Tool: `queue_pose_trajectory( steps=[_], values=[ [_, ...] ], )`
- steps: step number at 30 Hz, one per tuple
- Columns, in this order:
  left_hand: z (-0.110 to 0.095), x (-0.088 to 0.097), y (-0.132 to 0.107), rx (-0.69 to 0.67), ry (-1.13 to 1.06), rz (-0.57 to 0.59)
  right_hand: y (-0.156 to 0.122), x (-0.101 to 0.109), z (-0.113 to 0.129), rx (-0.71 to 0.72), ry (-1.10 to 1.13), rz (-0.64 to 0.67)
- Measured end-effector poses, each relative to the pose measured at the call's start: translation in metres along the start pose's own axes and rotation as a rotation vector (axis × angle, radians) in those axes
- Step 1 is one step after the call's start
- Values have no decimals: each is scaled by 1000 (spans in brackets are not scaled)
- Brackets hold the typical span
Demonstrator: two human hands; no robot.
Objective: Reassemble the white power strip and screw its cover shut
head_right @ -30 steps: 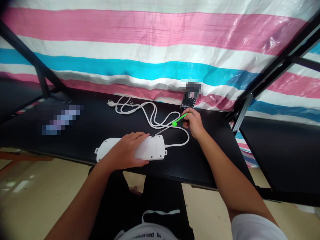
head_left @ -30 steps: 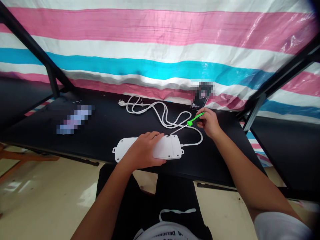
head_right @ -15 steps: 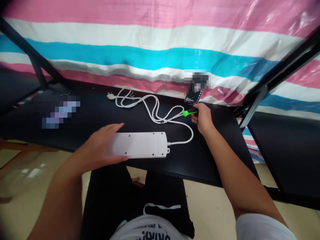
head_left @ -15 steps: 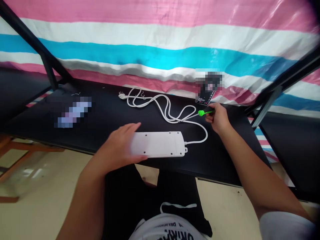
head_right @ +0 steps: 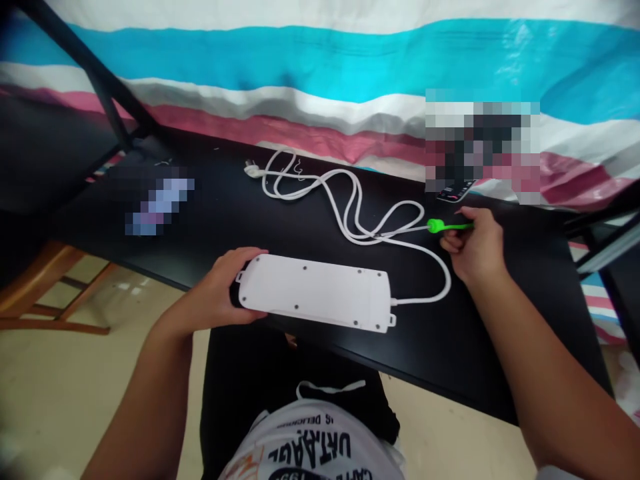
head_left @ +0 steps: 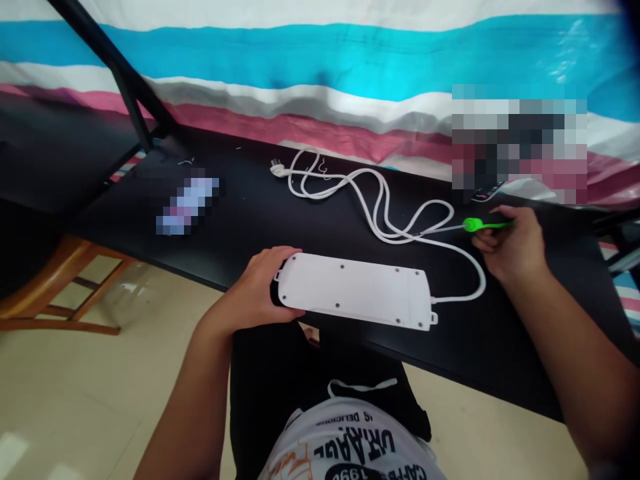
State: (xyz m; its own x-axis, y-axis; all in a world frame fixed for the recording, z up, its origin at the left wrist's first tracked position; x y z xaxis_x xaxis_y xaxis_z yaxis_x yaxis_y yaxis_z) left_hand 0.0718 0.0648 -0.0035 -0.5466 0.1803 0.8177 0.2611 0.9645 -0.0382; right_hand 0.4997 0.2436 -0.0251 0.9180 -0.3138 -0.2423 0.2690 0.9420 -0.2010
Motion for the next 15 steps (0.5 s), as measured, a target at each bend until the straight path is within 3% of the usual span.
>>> queue_pose_trajectory(
  steps=[6,10,15],
  values=[
    [-11,-5,7,-108,-64,-43,3,-1,1,-21,-20,-34],
    [-11,-5,7,-111,-110,-68,3,-2,2,-36,-34,25],
    [-11,-5,5,-123,-125,-66,2,5,1,-76,-13,-10]
  ],
)
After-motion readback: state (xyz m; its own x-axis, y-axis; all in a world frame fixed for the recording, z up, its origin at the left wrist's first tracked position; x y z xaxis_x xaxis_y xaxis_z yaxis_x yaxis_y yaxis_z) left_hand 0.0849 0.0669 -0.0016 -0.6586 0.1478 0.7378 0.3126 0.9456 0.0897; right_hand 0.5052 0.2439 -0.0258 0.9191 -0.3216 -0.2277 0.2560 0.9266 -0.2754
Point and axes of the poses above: each hand's wrist, its own y-axis towards the middle knuckle, its own x-axis out of the back of the hand, z = x × y, the point moved 5 cm from there along y, towards the middle knuckle, and after that the axes turned 1 degree about -y, right-handed, at the moved point
